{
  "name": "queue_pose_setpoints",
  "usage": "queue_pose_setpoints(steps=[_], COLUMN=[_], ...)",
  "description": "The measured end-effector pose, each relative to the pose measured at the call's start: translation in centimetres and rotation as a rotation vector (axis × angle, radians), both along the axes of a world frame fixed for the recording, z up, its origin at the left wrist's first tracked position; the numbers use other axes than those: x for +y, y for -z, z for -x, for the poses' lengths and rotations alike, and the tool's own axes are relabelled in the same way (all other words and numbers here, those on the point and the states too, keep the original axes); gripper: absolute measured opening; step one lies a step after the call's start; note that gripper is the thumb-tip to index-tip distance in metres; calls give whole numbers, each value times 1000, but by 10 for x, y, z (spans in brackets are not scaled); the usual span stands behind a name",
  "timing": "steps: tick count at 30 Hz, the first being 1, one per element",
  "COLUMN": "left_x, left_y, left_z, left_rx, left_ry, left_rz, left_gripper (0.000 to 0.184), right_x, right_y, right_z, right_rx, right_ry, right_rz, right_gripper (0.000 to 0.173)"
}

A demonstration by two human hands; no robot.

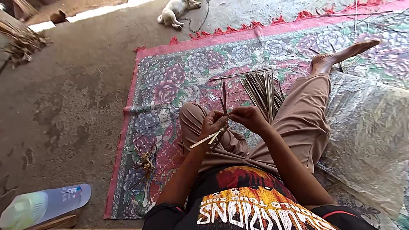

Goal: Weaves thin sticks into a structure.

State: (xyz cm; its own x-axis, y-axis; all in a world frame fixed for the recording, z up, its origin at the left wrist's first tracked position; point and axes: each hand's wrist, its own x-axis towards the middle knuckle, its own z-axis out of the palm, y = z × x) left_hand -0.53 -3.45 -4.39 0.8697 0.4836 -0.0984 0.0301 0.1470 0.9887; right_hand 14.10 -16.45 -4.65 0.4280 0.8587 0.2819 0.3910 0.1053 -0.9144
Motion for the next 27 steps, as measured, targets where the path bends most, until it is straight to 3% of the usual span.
queue_pose_setpoints(steps=[3,6,9,12,16,22,27], left_x=[-2,1,7,11,9,5,3], left_y=[6,4,-9,-19,-15,-14,-20], left_z=[-3,1,1,1,-1,2,6], left_rx=[6,9,32,45,47,43,36], left_ry=[-45,-31,-39,-42,-30,-60,-60], left_rz=[34,29,229,362,366,228,114], left_gripper=[18,14,14,16,16,14,16], right_x=[2,-1,-5,-7,-1,1,5], right_y=[0,-2,-4,-7,-1,-7,-10], right_z=[5,6,1,-2,5,21,27], right_rx=[-229,-125,-1,-47,-58,344,501], right_ry=[-1,-99,-140,-158,-160,-106,-33], right_rz=[80,140,52,-61,-143,24,56], right_gripper=[13,16,16,23,10,6,7])
